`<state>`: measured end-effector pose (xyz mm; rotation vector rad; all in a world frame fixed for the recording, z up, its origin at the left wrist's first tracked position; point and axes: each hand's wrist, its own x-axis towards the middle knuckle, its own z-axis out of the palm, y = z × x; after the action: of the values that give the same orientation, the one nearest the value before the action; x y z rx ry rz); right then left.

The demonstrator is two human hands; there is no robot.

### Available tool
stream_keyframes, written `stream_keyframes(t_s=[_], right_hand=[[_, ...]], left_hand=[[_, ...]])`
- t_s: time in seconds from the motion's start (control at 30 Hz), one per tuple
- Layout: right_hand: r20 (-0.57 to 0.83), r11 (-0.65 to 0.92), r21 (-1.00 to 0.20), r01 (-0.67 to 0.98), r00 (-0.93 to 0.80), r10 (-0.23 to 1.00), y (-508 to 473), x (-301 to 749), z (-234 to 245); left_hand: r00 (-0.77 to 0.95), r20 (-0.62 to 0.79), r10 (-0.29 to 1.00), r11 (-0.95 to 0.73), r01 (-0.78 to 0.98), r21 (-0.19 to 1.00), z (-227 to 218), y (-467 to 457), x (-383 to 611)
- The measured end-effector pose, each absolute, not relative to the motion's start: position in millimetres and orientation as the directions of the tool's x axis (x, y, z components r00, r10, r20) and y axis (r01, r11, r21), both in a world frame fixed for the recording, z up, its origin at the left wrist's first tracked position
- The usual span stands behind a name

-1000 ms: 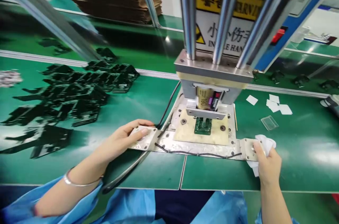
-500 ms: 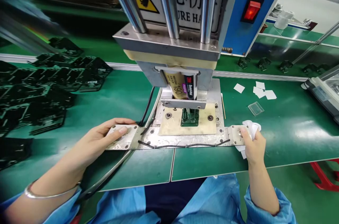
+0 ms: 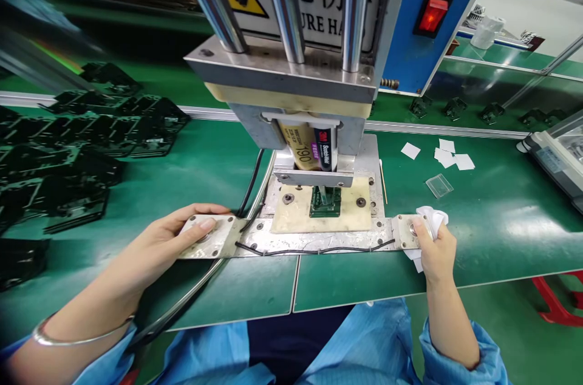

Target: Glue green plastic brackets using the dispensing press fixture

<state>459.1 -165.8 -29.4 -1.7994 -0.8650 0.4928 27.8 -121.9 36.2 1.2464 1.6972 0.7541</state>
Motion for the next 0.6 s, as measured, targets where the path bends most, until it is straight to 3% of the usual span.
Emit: stream_keyframes(t_s=[0.6], right_hand=[[0.071,-0.223,-0.91,0.349,0.662,0.746,-166.2,457.8,-25.6]], left_hand=[[-0.107,-0.306,0.946,0.32,0.453,0.832,39.1,-121.9,27.5]])
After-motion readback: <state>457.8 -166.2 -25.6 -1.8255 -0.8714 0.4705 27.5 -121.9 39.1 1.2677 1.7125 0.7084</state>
